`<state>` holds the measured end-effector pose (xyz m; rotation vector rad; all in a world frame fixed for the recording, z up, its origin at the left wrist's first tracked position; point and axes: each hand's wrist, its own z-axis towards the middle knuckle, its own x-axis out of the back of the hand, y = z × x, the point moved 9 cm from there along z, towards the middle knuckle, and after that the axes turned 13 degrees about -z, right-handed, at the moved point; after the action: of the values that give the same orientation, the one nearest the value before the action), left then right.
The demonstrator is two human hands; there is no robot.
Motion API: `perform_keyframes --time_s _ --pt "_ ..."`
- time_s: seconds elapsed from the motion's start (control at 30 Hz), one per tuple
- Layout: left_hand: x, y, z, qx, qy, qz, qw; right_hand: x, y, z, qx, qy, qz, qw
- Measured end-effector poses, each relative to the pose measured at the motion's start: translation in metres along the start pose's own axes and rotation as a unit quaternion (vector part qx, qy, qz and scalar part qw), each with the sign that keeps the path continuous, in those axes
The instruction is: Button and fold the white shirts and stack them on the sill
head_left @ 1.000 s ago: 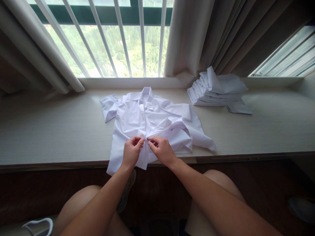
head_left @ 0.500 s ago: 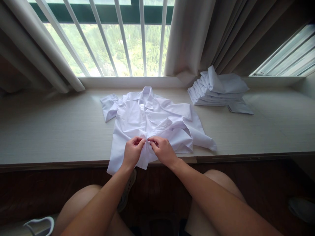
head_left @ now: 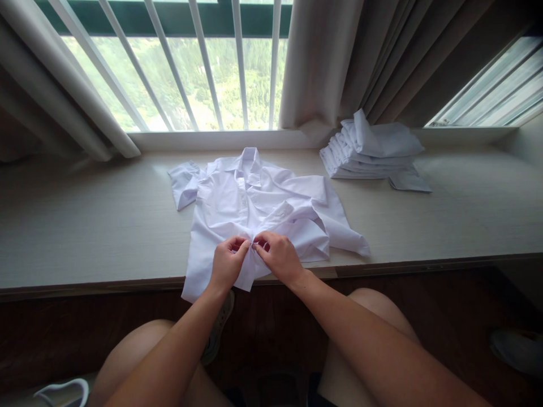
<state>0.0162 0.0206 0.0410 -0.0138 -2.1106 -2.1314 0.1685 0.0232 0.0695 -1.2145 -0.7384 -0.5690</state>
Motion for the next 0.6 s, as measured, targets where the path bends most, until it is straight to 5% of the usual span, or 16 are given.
perform_keyframes --time_s 0.6 --pt "-0.013 0.003 0.019 -0.002 -0.016 -0.093 0.996 0.005 0.005 0.011 0.049 0.057 0.123 0.990"
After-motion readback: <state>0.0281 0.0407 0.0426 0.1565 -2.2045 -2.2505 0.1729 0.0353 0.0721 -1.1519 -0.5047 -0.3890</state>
